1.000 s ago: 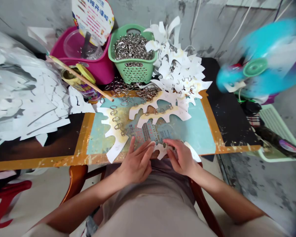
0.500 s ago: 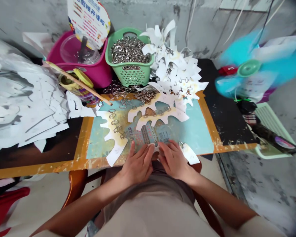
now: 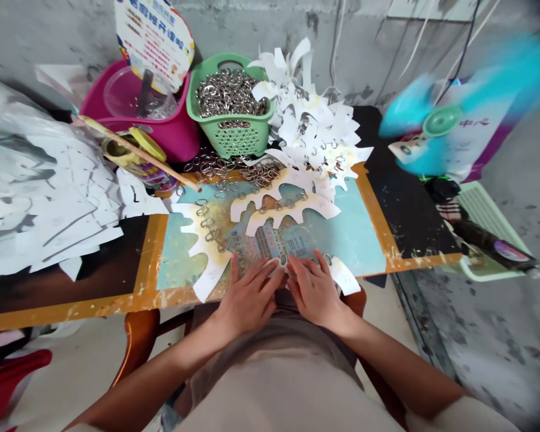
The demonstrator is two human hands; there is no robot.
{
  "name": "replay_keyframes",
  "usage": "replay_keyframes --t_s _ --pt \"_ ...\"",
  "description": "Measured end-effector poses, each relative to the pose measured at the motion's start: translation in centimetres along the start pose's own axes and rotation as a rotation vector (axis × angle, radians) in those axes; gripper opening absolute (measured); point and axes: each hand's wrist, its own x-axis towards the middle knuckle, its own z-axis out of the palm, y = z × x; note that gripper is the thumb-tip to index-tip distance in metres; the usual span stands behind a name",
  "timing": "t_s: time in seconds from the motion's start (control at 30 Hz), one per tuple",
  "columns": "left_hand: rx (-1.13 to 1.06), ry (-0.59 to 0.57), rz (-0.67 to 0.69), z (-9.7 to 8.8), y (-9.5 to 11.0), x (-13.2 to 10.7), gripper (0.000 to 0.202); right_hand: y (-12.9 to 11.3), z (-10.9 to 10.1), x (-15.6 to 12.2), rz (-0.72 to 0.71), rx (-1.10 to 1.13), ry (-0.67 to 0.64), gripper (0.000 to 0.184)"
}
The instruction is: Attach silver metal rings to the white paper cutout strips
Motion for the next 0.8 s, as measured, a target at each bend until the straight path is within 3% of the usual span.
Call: replay_keyframes --t_s 0.17,0.3,0.37,0.43,0.5,0.63,0.8 --pt "0.010 0.034 -0.038 0.1 0.1 0.0 0.052 0.0 0.6 0.1 -0.023 -0.047 -0.001 0.055" --pt "-0.082 0.012 -0.101 -0.3 0.3 0.2 0.050 0.7 -0.5 0.5 0.104 0.216 -0.023 0.052" --pt "-0.130 0.027 -0.137 -0.5 0.5 0.3 0.048 1.1 -1.3 0.9 0.240 0.350 0.028 0.049" --pt "-0.130 0.067 -0.133 -0.3 0.6 0.3 0.048 1.4 -1.8 1.3 0.331 0.327 0.133 0.045" --pt "-0.116 0.102 -0.099 0.1 0.6 0.1 0.051 1.4 -1.9 1.8 0.297 0.207 0.168 0.037" --pt "-0.206 0.162 -0.011 0.9 0.2 -0.3 0.062 0.7 -1.5 2.8 0.147 0.108 -0.001 0.008" --pt "-0.412 0.345 -0.021 0.4 0.3 -0.5 0.071 -0.1 -2.0 3.8 0.150 0.236 -0.112 0.005"
